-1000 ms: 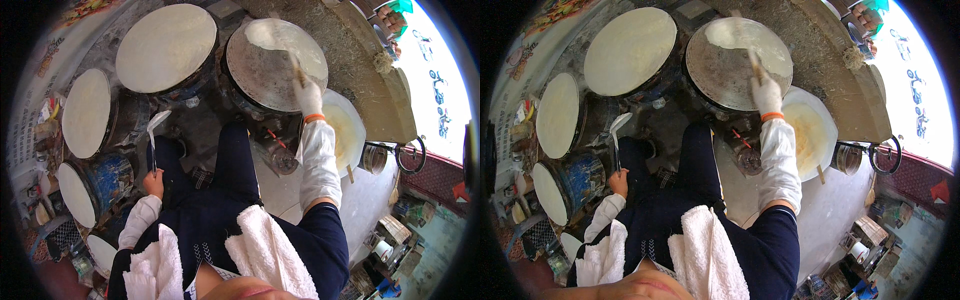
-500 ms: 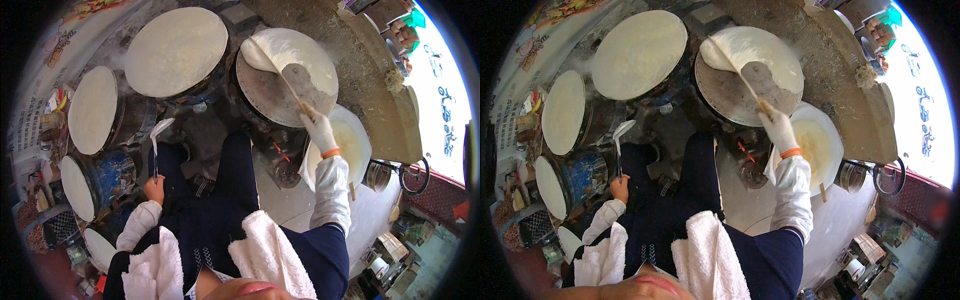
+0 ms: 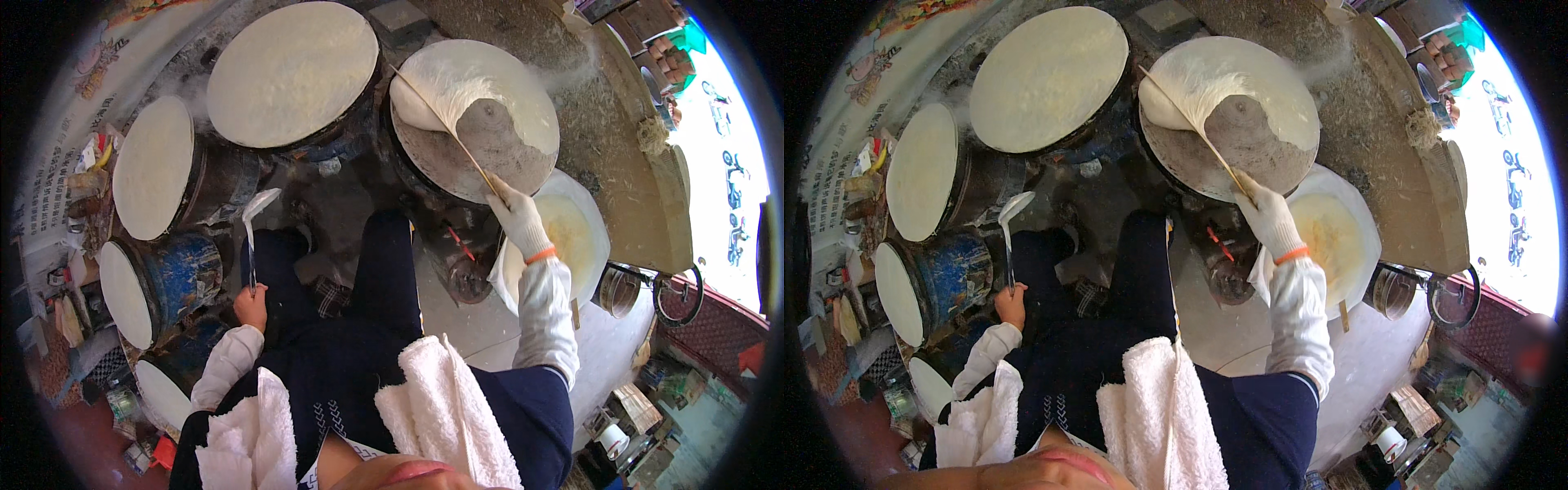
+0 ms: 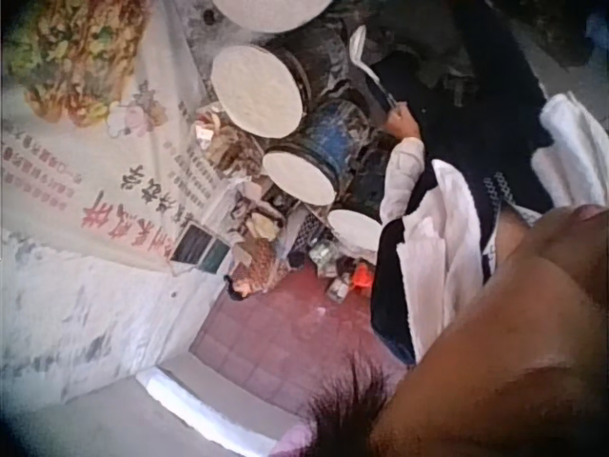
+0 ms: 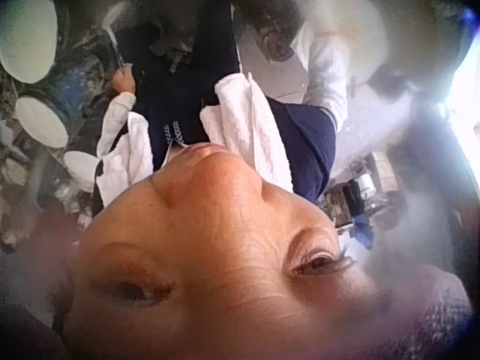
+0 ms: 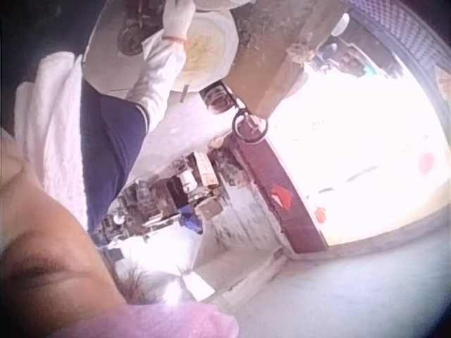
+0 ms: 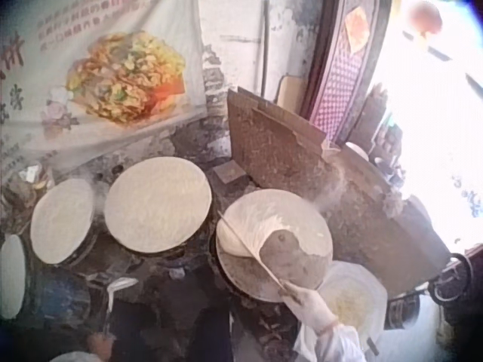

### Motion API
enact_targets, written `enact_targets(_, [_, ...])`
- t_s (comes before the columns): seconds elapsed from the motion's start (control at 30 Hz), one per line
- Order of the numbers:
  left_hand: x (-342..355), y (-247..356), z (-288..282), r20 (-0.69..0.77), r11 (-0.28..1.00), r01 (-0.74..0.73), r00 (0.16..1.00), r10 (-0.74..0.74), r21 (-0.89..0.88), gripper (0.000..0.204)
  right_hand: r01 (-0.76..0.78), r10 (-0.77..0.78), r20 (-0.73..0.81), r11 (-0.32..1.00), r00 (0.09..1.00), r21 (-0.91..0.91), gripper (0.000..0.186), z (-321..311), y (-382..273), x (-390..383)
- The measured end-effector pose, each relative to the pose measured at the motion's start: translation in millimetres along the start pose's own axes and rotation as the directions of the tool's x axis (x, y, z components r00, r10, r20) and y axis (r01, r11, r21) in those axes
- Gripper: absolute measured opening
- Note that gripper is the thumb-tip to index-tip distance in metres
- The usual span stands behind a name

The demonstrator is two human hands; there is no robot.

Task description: The person scoops batter from a large metal bowl using a ladle and pours it onto several round, heated griddles. They use a wooden spreader to evenly distribute the batter into thin, circular crepes. The person repeatedly flips the crepes to cook both sides and removes finished ones to stack them on a nearby surface.

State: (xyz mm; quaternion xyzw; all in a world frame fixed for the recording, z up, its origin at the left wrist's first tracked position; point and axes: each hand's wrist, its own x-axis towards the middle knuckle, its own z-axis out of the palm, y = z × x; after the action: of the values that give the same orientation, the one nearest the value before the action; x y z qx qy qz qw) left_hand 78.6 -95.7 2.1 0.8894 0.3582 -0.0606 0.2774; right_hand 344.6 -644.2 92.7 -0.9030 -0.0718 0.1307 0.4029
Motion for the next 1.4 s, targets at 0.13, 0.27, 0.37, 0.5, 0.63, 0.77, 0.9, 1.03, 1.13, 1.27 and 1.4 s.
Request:
enact_targets(0.13, [3,-3,-1,0.008,0.998,-0.054,0.999,0.054,0.018,0.025,-0.095,0.166,-0.286,0.964,0.944,0.248,0.046,8,18,-5])
enact_targets(0.27, [8,6,-2,0.03,0.993,-0.118,0.993,0.117,0.013,0.026,-0.192,0.285,-0.174,0.889,0.943,0.415,0.047,14,30,14])
enact_targets(0.37, [9,2,-1,0.033,0.994,-0.111,0.993,0.111,-0.002,0.026,-0.413,0.402,0.121,0.803,0.908,0.43,0.045,30,9,-32])
enact_targets(0.5, [10,0,-3,0.052,0.995,-0.092,0.995,0.09,0.03,0.026,-0.36,0.444,0.085,0.584,0.892,0.727,0.05,49,2,-73])
enact_targets(0.63, [15,1,-9,0.053,0.991,-0.128,0.99,0.13,-0.033,0.027,-0.224,0.421,-0.057,0.587,0.905,0.778,0.049,114,-89,4])
enact_targets(0.77, [21,-3,-11,0.046,0.985,-0.16,0.986,0.163,-0.07,0.026,-0.192,0.405,0.046,0.326,0.913,0.926,0.036,178,-152,42])
enact_targets(0.9, [29,-25,-4,0.02,0.981,-0.114,0.993,0.119,-0.16,0.024,-0.202,0.678,-0.043,0.278,0.734,0.939,0.027,239,-141,-30])
enact_targets(1.03, [28,-20,-14,0.001,0.964,-0.137,0.99,0.141,-0.227,0.021,-0.061,0.754,-0.185,0.286,0.63,0.956,0.031,240,-151,-18])
enact_targets(1.13, [32,-23,-15,0.027,0.972,-0.141,0.989,0.149,-0.189,0.02,-0.019,0.43,-0.478,0.758,0.766,0.652,0.043,257,-152,59])
enact_targets(1.27, [31,-14,-18,0.074,0.968,-0.065,0.994,0.085,-0.243,0.021,-0.079,0.652,-0.301,0.486,0.696,0.87,0.042,248,-192,126])
enact_targets(1.4, [35,-20,-8,-0.024,0.929,-0.199,0.979,0.202,-0.313,0.026,-0.071,0.803,-0.127,0.205,0.582,0.976,0.038,249,-201,90])
